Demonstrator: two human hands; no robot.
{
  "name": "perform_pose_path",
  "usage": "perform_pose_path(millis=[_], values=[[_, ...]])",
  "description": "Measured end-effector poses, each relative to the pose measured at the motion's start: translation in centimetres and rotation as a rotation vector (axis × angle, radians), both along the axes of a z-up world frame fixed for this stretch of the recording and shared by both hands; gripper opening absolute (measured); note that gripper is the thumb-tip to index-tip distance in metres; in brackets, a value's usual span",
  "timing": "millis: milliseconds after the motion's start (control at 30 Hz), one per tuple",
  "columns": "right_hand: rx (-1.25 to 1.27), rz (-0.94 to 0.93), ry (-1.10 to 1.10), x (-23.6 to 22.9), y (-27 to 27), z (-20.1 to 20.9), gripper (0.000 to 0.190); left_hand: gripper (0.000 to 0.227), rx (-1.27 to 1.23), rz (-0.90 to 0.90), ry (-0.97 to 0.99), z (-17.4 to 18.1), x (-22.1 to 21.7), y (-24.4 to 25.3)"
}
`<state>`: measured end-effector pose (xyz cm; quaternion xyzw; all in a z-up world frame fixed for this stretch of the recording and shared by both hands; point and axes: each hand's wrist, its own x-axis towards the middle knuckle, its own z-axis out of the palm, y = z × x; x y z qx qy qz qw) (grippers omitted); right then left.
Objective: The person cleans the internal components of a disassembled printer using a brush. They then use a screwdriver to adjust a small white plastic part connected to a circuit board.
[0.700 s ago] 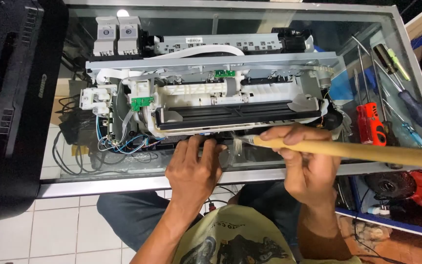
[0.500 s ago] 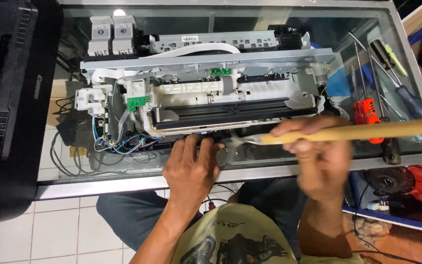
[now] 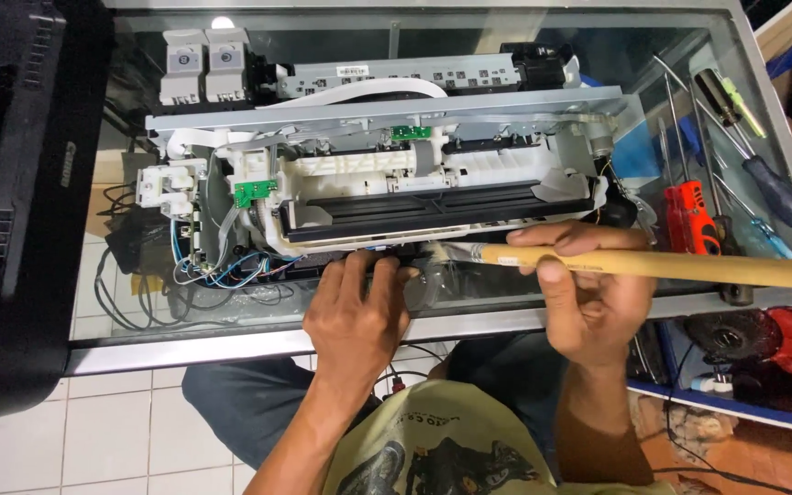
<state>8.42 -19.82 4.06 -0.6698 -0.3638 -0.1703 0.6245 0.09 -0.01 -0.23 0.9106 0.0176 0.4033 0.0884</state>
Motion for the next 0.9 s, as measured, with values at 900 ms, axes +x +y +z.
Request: perform_pose_path(millis=[900], values=[[-0.122,-0.270,-0.339,0.9,-3.3,-1.1,0.009,0.010,0.085,-0.112,-0.269,0.0,0.8,-0.4]])
